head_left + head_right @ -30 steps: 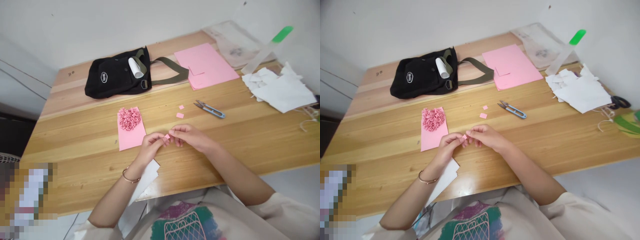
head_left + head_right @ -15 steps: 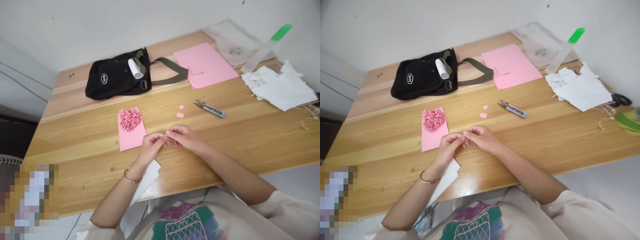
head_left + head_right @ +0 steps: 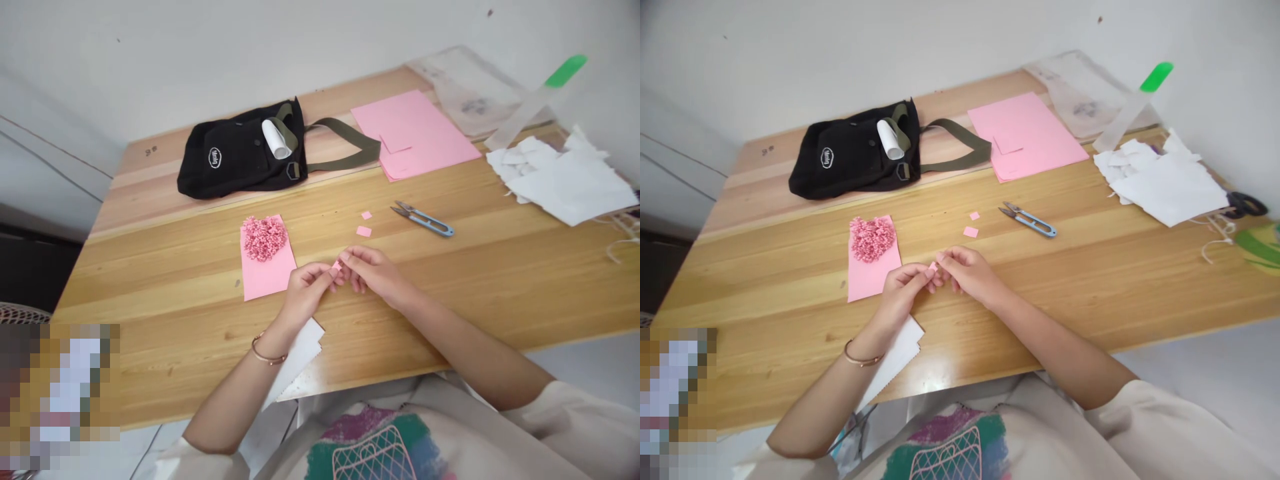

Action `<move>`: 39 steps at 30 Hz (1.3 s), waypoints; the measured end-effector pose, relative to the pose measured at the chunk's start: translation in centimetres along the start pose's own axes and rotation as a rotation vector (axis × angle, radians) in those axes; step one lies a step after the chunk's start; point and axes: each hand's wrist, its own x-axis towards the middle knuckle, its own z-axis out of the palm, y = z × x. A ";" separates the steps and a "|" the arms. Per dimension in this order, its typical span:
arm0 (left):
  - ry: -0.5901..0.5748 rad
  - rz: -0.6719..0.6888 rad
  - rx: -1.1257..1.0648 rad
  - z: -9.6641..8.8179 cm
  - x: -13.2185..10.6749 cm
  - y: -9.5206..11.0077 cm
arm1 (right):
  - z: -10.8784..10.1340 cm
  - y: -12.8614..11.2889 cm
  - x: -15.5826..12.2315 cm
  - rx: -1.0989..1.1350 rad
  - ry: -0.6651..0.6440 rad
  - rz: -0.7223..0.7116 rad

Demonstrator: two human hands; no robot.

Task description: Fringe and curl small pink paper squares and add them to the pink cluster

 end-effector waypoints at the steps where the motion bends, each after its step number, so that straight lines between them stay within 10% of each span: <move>1: -0.002 0.002 -0.001 0.0 0.0 0.0 | 0.0 -0.1 0.0 0.010 -0.007 -0.005; 39: -0.056 -0.079 -0.029 -0.5 0.0 0.0 | 0.3 -0.2 -0.5 -0.076 -0.192 -0.152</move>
